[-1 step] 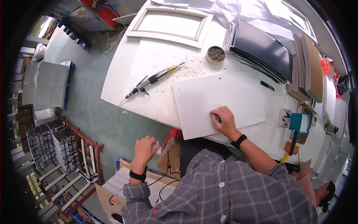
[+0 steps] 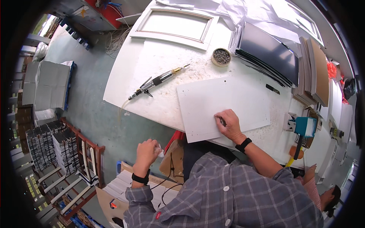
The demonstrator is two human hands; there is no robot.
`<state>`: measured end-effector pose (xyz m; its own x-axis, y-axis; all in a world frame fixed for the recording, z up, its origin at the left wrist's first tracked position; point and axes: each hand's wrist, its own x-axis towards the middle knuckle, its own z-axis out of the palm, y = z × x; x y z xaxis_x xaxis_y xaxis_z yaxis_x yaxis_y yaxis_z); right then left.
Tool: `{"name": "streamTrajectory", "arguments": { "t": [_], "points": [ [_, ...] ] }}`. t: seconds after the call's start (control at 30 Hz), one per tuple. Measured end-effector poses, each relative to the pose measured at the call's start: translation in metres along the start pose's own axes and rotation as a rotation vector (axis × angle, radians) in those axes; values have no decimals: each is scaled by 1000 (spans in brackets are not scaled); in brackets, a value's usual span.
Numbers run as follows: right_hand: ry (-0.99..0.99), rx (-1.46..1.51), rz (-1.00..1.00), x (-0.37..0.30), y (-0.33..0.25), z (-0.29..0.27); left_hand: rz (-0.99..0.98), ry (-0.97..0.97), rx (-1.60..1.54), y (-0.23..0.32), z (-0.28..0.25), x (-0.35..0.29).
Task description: The person assembles a white cabinet door by placing a dark panel into a frame and securing it with screws. They use a pneumatic screwdriver to drive multiple screws into pre-drilled holes along the edges of the door. The person handles the door and screws by hand, working at a cluttered workbench in a workshop.
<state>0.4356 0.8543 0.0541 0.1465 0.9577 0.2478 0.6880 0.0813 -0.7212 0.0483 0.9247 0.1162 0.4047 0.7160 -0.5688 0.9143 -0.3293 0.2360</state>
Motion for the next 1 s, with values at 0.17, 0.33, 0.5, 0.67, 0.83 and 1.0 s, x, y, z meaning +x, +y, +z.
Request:
{"name": "streamTrajectory", "arguments": {
  "t": [0.17,0.33,0.5,0.67,0.83,1.0],
  "points": [
    [-14,20,30,0,-2,-2,-1,357,-163,13,27,6],
    [41,3,62,-4,-8,-34,199,540,-276,105,31,19],
    [299,-502,337,-40,61,-113,234,446,-289,144,46,30],
    [199,-519,610,-75,99,-130,187,425,-352,144,50,51],
    [140,-520,692,-92,72,-120,146,435,-328,143,24,73],
    [123,-472,745,-109,44,-109,178,424,-378,139,-6,111]
  ]
}}
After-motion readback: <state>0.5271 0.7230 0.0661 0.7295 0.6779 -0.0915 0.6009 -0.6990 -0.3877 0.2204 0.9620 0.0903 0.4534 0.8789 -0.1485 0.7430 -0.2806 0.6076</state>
